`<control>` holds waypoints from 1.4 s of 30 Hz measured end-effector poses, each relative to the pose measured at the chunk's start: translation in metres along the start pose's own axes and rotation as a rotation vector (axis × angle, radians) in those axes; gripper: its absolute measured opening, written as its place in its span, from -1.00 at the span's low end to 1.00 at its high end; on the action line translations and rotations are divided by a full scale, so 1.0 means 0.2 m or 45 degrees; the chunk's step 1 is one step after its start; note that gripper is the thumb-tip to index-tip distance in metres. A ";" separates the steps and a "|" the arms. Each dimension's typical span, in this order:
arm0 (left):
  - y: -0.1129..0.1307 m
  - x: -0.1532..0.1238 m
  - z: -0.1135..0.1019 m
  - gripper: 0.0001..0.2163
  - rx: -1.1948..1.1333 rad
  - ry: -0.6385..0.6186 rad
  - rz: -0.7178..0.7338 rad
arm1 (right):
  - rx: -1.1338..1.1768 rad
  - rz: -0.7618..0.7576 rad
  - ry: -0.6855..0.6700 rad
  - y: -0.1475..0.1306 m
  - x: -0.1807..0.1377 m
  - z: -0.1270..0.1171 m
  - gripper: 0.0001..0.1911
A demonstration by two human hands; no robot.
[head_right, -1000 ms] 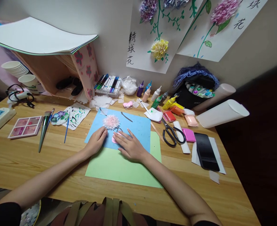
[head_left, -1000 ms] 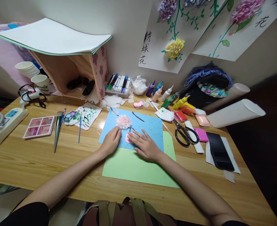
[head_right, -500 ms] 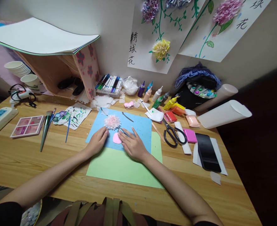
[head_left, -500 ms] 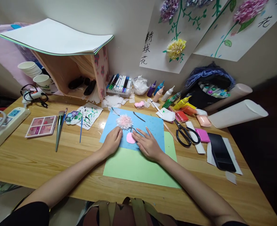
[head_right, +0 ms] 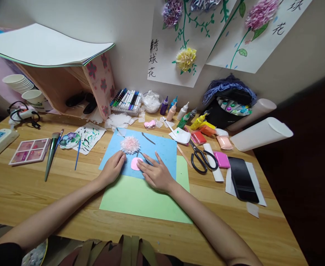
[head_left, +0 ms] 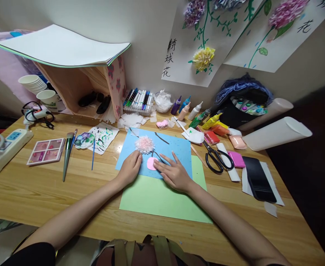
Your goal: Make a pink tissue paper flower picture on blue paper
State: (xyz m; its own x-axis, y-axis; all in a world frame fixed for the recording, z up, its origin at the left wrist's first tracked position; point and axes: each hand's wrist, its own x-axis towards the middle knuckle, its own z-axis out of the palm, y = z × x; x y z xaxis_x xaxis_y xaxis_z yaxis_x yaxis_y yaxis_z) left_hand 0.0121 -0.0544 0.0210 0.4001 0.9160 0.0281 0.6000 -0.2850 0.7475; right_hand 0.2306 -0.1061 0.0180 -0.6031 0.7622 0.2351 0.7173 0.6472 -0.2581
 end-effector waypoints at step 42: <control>0.01 0.00 -0.07 -0.45 0.541 -0.564 0.733 | 0.141 0.362 -0.038 0.17 0.07 0.05 -0.45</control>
State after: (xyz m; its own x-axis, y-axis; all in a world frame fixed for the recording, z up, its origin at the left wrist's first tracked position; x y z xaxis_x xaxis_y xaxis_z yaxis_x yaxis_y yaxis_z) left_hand 0.0028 -0.0513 0.0315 0.9051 0.4251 -0.0010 0.3936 -0.8370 0.3801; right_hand 0.2420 -0.0733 0.0039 -0.3947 0.9120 0.1116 0.8174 0.4040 -0.4105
